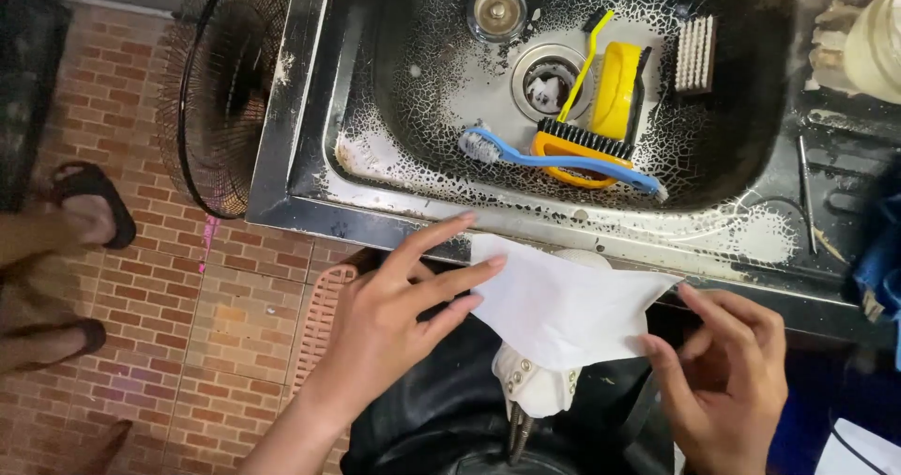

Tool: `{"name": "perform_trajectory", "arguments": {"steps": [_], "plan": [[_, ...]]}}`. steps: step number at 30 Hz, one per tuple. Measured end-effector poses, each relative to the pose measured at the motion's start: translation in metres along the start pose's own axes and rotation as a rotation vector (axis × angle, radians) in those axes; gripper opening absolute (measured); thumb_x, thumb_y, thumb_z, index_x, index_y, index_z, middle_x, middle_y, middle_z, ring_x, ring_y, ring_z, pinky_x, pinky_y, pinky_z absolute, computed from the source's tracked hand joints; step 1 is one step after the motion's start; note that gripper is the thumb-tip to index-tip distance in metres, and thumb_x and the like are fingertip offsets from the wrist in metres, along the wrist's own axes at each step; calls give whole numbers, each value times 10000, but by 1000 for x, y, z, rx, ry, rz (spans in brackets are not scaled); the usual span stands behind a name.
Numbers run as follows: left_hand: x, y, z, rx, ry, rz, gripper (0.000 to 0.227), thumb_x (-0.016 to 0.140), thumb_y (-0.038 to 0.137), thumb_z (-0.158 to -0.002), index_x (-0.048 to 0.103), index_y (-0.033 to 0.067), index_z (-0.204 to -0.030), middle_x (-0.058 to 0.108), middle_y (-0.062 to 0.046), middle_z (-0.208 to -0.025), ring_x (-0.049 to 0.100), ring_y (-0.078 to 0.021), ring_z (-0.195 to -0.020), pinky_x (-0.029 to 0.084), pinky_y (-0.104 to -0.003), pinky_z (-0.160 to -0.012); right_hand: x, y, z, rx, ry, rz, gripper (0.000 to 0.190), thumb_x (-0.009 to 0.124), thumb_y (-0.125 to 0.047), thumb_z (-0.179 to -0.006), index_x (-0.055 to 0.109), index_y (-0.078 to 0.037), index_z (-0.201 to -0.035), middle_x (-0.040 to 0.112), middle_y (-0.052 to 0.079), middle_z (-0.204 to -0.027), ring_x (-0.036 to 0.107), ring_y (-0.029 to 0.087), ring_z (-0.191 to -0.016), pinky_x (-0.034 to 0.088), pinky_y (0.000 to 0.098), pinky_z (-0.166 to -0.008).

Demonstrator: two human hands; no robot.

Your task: Cleaning a white sneaker in a sink and then meticulously covering the wet surface with white tissue paper to prevent yellowing during the drying process.

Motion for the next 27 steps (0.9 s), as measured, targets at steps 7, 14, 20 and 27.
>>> {"name": "perform_trajectory", "arguments": {"steps": [7, 14, 20, 27], "plan": [[12, -16, 33, -225, 445, 501, 101, 462, 197, -736, 467, 99, -713, 383, -12, -698, 378, -86, -606, 324, -194, -506, 8, -18, 6, -220, -76, 81, 323, 657, -159, -718, 563, -94, -1019, 527, 94, -964, 374, 53, -442, 411, 203, -592], [106, -29, 61, -824, -32, 982, 465, 330, 448, -780, 501, 75, -998, 534, -31, -988, 459, -100, -960, 337, -236, -844, 22, -14, 7, -238, -215, -2, 488, 643, -180, -702, 476, -61, -1144, 502, 81, -969, 408, 70, -510, 419, 214, -661], [94, 0, 46, -688, -182, 846, 387, 403, 460, -803, 416, 121, -617, 405, 64, -605, 368, -45, -588, 260, -238, -500, 14, -23, 6, -259, -222, -169, 523, 565, -207, -743, 412, -8, -1202, 503, 93, -913, 399, 92, -561, 377, 213, -577], [69, 64, 21, -654, -231, 1375, 637, 227, 486, -799, 520, 12, -1108, 560, -86, -1107, 488, -122, -1050, 384, -242, -907, -18, -38, -5, 27, -198, -660, 706, 614, -264, -624, 354, 34, -1208, 510, 145, -999, 583, 196, -770, 496, 257, -656]]}}
Point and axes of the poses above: each hand's wrist, its own z-axis away from the middle knuckle, its own x-axis out of the palm, y = z × x, the point moved 8 cm from there along -z, towards the middle knuckle
